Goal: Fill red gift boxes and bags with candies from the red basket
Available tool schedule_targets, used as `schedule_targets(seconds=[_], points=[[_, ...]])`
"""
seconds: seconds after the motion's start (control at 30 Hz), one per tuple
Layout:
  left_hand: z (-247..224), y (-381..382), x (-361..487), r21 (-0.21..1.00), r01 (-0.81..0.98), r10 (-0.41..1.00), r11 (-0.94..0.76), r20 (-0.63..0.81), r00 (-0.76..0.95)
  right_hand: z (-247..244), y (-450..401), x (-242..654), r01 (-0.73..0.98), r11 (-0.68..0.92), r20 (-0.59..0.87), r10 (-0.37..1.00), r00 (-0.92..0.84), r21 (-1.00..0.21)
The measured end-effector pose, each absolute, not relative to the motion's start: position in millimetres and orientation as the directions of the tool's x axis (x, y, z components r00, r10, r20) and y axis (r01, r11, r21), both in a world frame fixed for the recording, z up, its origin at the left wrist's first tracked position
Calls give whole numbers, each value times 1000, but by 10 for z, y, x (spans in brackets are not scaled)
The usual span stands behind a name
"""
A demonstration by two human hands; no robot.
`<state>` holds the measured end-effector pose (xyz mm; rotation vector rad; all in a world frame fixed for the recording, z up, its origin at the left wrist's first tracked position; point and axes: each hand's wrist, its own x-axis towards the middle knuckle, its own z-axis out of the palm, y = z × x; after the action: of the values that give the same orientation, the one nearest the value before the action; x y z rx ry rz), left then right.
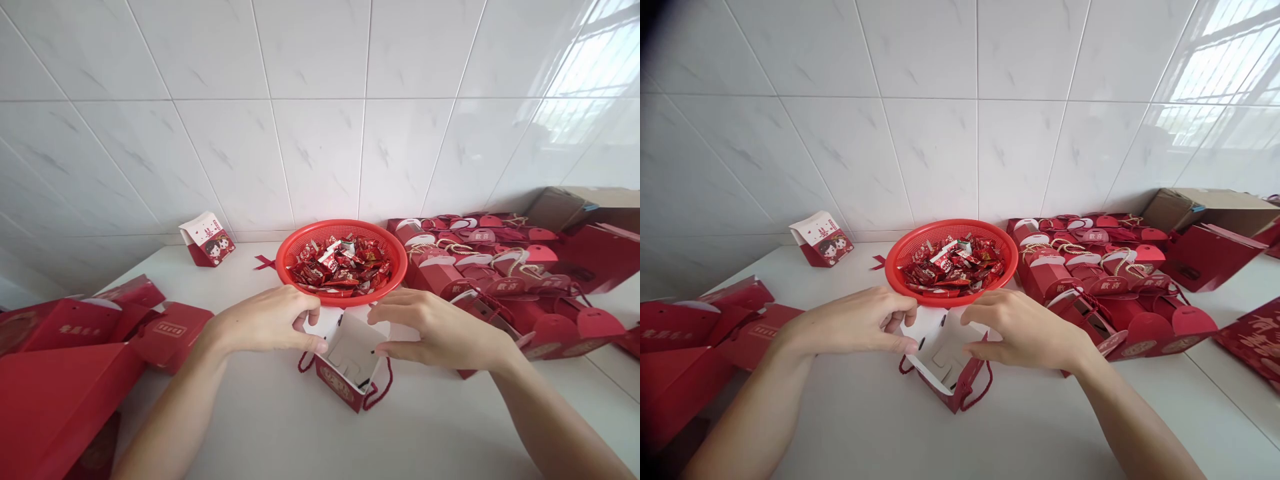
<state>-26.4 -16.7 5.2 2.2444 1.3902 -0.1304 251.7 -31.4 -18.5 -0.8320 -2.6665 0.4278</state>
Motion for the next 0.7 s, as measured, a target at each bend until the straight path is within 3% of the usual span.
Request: schedule_targets(seconds=[0.13,0.27,0.43,0.7], points=[[26,-174,-223,372,858,805,-353,-347,482,-167,-315,2499,517,765,153,605,-781,-385],[-50,-167,-232,345,870,748,-352,-455,483,-168,-323,2507,577,697,-47,620,-784,-425],[-104,-169,-236,338,872,703,-353,-520,486,-227,-343,2493,642,675,-202,616,-762,-363],[-95,-212,-35,174,941,840,-289,-426,336,-293,-422,2419,678,685,-193,651,-734,-267]])
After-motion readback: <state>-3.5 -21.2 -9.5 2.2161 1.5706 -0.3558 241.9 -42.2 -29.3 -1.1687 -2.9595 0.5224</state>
